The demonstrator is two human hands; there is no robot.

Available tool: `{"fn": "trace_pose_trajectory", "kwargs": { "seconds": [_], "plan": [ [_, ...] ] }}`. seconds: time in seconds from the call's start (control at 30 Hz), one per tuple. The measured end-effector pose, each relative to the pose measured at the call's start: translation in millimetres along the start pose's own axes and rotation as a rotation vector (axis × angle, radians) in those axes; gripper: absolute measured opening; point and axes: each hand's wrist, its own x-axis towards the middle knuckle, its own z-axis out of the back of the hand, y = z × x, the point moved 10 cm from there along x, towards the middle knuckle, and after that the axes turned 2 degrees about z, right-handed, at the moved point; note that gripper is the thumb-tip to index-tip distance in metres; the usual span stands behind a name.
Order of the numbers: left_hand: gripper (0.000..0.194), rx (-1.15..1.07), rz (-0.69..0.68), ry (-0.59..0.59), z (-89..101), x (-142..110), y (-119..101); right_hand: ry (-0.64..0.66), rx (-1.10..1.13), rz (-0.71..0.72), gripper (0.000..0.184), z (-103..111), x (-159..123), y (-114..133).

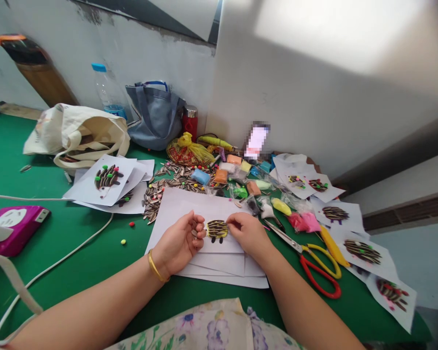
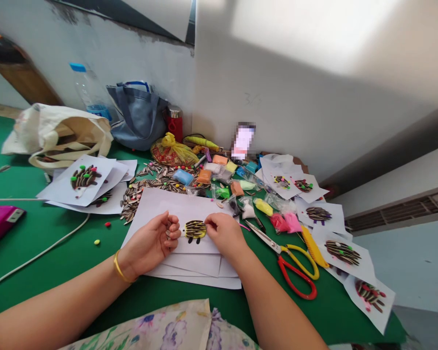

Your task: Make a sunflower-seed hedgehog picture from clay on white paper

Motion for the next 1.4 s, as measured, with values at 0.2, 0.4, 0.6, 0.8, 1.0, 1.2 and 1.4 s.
{"fn": "trace_pose_trajectory", "kwargs": {
  "seconds": [0.2, 0.4, 0.6, 0.8, 1.0, 1.2, 1.4],
  "plan": [
    [0.024, 0.003, -0.004, -0.011, 1.3, 0.2, -0.5, 0.002, -0.016, 0.008, 0.018, -1.7, 0.7, -0.8],
    [0.024, 0.000, -0.001, -0.002, 0.6, 0.4, -0.7, 0.019, -0.049, 0.014, 0.019, -3.1, 1.9, 0.1],
    [0.023, -0.003, -0.003, -0.002, -0.2, -0.3, -0.6, 0.052, -0.112, 0.016, 0.017, -4.1, 3.6, 3.8],
    [0.022, 0.001, 0.002, -0.005, -0.8, -1.7, -0.3, 0.063, -0.141, 0.032, 0.019, -4.4, 4.7, 5.9],
    [0.022, 0.012, 0.000, -0.017, 1.6, -1.5, -0.3, 0.068, -0.056, 0.043, 0.021, -1.8, 0.0, 5.7],
    [0.021, 0.010, 0.005, -0.015, 1.9, -0.5, 0.0, 0.075, 0.004, 0.048, 0.020, 1.5, -4.8, 4.1],
    [0.022, 0.001, 0.009, -0.003, 1.8, -0.1, 0.6, 0.052, -0.019, 0.089, 0.017, 0.5, -3.2, 7.3]
  ]
}}
